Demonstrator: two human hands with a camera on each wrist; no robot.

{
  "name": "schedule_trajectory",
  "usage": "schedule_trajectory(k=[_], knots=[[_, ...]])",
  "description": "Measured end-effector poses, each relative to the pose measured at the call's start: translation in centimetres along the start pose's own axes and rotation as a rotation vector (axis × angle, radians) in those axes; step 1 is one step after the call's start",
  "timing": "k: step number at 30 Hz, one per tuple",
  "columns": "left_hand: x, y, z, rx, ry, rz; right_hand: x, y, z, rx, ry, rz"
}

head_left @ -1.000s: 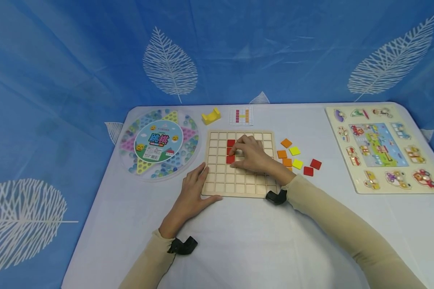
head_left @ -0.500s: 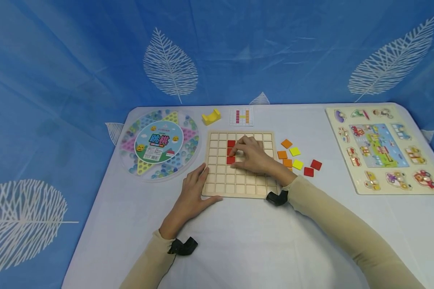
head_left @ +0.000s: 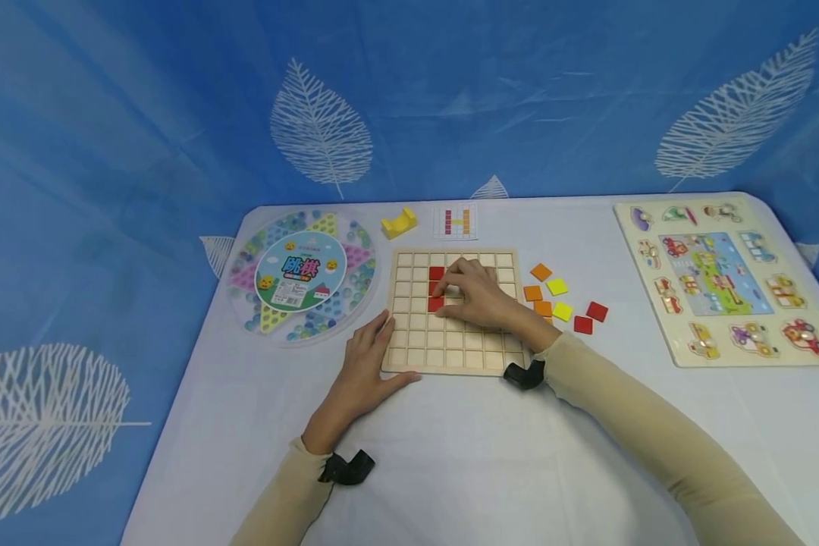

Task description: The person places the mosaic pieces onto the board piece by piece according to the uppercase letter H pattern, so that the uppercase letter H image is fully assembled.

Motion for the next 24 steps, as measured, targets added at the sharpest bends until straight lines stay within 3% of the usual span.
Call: schedule_trajectory(k=[5, 12, 18, 24], knots=[[0.0, 0.1, 0.0, -0.002, -0.003, -0.001, -0.5, 0.6, 0.3, -0.026, 0.015, 0.015], [0.0, 0.1, -0.1, 0.013, -0.018, -0.016, -2.2, 2.9, -0.5, -0.09, -0.009, -0.057], [-0.1, 0.1, -0.3, 0.041, -0.008, -0.037, -4.3, 6.4, -3.1, -0.094, -0.045, -0.102], [-0.2, 0.1, -0.3, 0.046, 0.006, -0.034, -6.6, 10.4, -5.9, -0.042, 0.016, -0.145]])
Point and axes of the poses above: each hand's wrist, its own y-axis away from the middle knuckle, its own x-axis out of the palm, z = x × y, the point moved 6 cm from there along -y, towards the middle knuckle, and after that the axes turned 3 degrees about y, right-handed, at the moved point
